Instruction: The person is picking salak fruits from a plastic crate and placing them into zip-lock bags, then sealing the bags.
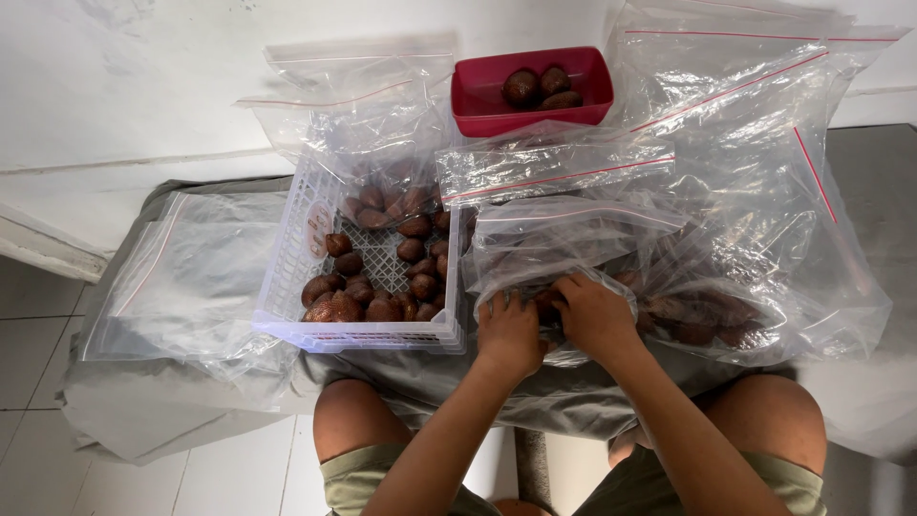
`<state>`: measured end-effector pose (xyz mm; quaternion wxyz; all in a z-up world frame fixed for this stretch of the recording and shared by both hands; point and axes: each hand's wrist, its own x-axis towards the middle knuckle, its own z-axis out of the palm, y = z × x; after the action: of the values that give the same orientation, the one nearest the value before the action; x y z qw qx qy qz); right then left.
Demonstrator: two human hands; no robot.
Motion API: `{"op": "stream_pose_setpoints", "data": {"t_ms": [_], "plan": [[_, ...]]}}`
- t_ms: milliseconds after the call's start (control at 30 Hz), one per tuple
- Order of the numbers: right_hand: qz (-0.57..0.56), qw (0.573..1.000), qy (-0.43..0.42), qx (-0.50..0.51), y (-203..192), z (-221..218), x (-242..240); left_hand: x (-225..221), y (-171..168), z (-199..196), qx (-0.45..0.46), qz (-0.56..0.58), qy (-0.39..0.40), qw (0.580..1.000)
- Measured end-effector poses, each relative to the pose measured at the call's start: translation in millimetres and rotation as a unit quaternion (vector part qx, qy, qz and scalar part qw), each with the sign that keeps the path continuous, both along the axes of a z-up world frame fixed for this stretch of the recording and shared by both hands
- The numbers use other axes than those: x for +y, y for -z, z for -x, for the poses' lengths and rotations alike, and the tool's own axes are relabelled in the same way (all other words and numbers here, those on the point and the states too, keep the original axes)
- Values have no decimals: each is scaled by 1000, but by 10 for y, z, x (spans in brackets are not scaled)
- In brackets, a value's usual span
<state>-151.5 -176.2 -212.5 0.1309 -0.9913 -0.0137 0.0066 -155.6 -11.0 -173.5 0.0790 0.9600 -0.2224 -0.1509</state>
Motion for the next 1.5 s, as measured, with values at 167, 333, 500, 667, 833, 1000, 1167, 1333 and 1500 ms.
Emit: {"op": "stream_pose_setpoints", "data": {"t_ms": [167, 333, 500, 667, 833, 1000, 1167, 1333, 1500], "plan": [[46, 998, -41, 23, -82, 29, 72, -109, -115, 50, 11, -29, 7, 999], [63, 998, -26, -11, -24, -97, 71, -89, -92, 24, 5, -27, 24, 999], [-29, 999, -8, 14, -218, 29, 69, -94, 22, 10, 16, -10, 44, 999], [-86, 996, -8, -6, -271, 102, 14, -87, 104, 8, -20, 54, 76, 995], [-141, 989, -7, -47, -494, 213, 23, 52, -201, 150, -13, 142, 65, 988], [-263, 958, 0, -115, -757, 303, 15, 131, -862, 415, 65, 410, -10, 910], [-295, 948, -27, -117, -1198, 233, -18, 153, -1127, 451, 90, 477, -21, 874], [-342, 921, -53, -177, -1755, 101, 17, 261, -1505, 322, 53, 593, 28, 803], [-327, 922, -25, -205, -2099, -335, -15, 452, -1784, -168, 8, 635, -42, 772]]}}
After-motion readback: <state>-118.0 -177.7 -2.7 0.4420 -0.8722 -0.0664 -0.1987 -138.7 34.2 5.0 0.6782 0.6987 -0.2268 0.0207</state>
